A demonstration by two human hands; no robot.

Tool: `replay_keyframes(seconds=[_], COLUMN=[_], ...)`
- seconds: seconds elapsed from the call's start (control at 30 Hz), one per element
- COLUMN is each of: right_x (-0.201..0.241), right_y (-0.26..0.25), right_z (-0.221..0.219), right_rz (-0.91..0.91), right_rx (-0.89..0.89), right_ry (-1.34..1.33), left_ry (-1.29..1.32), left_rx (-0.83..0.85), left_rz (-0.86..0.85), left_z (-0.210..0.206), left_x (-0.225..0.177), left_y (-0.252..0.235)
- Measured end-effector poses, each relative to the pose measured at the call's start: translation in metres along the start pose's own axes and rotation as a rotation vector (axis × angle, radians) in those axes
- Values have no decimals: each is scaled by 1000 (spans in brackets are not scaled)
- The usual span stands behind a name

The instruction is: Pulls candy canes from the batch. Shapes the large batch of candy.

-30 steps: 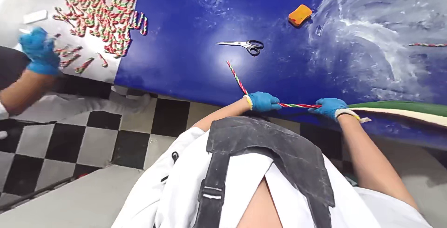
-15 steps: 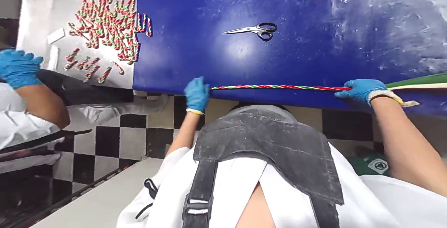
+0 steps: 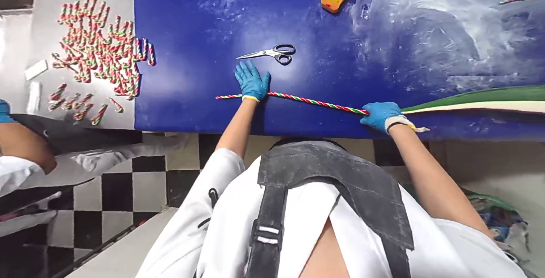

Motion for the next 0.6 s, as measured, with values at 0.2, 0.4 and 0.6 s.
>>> replay_keyframes(seconds=[0.2,0.4,0.6], right_x=[90,135,266], right_y=[-16,-21,-26], right_z=[-10,-22,-50], right_rz=[146,192,359], right_rx=[14,111,143], right_ry=[-70,-148,-104], left_ry=[78,104,71], left_rx=[-129,-12,273], left_rz=[-486,-1030,-852], left_z=[58,33,8], left_x=[-116,-195,-81], left_y=[24,162,148])
Point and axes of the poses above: each hand's wrist, its own y-axis away from the middle knuckle, its own z-axis out of the back of the hand, x = y × z, the point moved 10 cm from there along -y, towards the middle knuckle, and after that the axes turned 14 degrees about -y, right-handed, at the moved point
